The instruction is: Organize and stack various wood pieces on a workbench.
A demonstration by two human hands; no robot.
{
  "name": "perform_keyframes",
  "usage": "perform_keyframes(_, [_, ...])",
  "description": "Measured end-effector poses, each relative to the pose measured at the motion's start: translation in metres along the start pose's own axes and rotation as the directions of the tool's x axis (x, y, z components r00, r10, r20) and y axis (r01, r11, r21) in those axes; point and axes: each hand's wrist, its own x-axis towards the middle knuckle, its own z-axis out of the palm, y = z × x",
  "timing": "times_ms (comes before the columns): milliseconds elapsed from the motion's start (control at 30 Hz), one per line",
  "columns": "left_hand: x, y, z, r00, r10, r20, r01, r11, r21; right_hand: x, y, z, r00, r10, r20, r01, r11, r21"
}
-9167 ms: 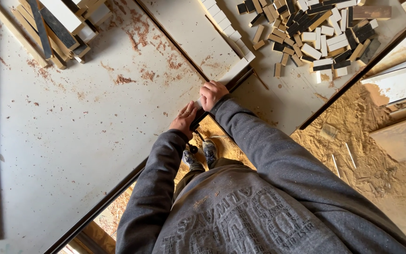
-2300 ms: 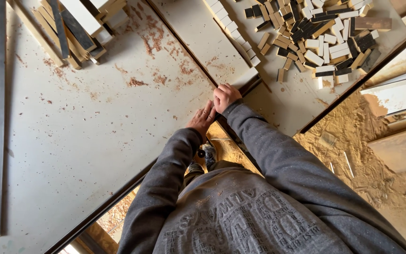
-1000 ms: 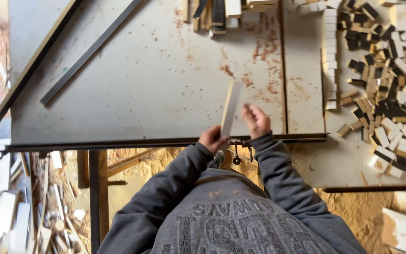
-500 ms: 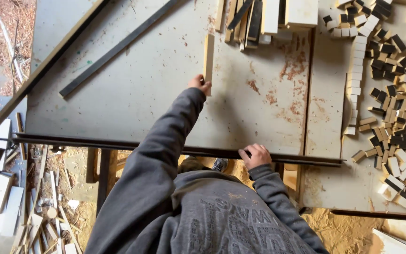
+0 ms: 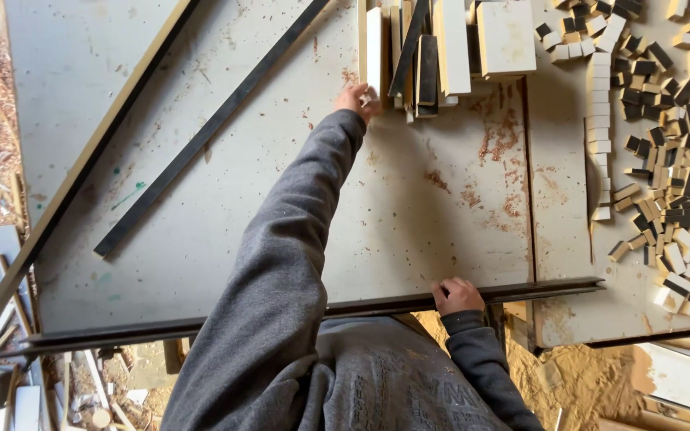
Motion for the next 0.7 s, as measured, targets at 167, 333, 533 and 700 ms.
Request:
perform_keyframes(167, [-0.025,0.07,-0.024,0.995,0.065,-0.076,-0.046,0.973,0.227,-0.007,-0.003,0.003,0.999,-0.009,-0.031,0.009,1.0,-0.002])
perform_keyframes(333, [-0.016,0.128,-0.007,0.993,0.009,0.114,-0.05,0.93,0.365,-0.014,-0.001,0.004,0.987,-0.093,-0.129,0.106,0.989,0.102])
perform_keyframes(533, [0.02,0.077,0.042,0.951,-0.296,0.091,0.273,0.94,0.203,-0.021,-0.002,0.005,0.986,-0.037,-0.164,0.056,0.992,0.116])
perform_keyframes(700, [-0.02,0.048,-0.013,0.835,-0.521,0.177,0.538,0.71,-0.454,-0.016,-0.015,-0.008,0.984,-0.026,-0.175,0.05,0.989,0.137])
